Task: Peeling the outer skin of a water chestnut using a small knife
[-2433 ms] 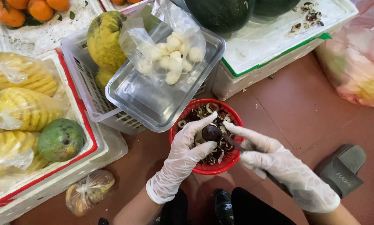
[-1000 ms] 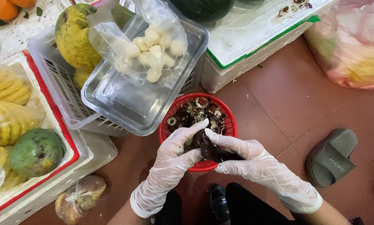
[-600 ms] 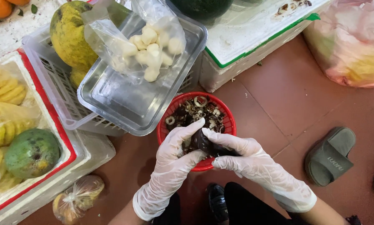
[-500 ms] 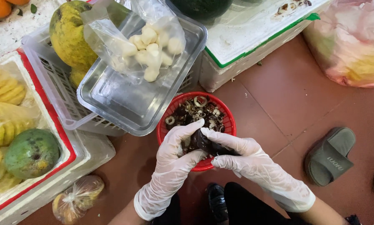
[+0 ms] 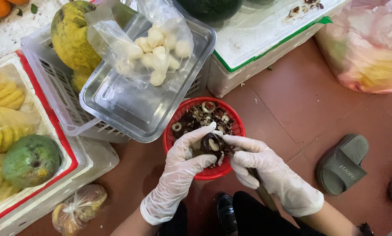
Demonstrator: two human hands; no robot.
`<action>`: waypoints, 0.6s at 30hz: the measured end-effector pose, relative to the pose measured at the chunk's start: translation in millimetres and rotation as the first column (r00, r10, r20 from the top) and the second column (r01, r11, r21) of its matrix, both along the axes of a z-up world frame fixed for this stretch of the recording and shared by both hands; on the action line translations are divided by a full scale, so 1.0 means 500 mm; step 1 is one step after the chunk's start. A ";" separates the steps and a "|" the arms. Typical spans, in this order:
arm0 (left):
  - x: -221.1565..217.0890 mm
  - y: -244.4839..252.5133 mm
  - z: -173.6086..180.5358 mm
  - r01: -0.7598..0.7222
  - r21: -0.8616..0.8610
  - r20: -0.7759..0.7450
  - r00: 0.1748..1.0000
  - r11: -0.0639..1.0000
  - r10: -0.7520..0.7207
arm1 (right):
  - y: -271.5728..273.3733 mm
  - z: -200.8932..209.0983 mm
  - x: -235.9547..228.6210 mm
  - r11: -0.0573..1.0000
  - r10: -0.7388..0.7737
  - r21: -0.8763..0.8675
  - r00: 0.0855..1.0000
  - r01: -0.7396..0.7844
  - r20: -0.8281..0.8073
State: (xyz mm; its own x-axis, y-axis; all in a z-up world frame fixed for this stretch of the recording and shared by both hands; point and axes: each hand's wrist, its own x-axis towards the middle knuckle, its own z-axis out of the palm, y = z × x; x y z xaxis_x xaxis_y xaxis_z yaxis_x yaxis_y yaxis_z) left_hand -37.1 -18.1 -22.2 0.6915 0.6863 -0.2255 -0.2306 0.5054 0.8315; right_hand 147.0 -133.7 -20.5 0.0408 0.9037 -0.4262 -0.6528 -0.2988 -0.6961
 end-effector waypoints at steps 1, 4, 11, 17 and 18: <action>0.000 0.001 -0.005 -0.001 -0.001 -0.001 1.000 1.000 0.001 | -0.004 -0.008 0.008 1.000 0.001 -0.001 1.000 -0.001 -0.001; 0.000 0.008 -0.006 0.026 -0.020 0.105 0.994 0.999 -0.023 | -0.001 0.006 0.017 1.000 0.007 0.027 0.984 -0.002 -0.179; -0.004 0.017 -0.007 -0.003 -0.042 0.115 0.993 0.999 0.008 | 0.016 0.100 -0.011 0.974 0.151 -0.216 0.905 -0.068 0.397; -0.002 0.016 0.004 -0.003 0.003 0.138 0.990 1.000 0.003 | 0.018 0.077 -0.012 0.964 0.262 -0.164 0.855 -0.209 0.447; -0.003 0.016 0.009 -0.002 0.009 0.129 0.992 1.000 0.001 | 0.020 0.076 -0.015 0.976 0.218 -0.084 0.893 -0.201 0.394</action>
State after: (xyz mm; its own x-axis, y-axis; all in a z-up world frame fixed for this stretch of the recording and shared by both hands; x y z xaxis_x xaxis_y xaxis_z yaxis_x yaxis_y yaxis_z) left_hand -38.6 -10.0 -18.0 0.7130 0.6892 -0.1286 -0.3370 0.4978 0.7992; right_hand 139.7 -123.7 17.4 0.0267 0.8928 -0.4497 -0.2423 -0.4307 -0.8694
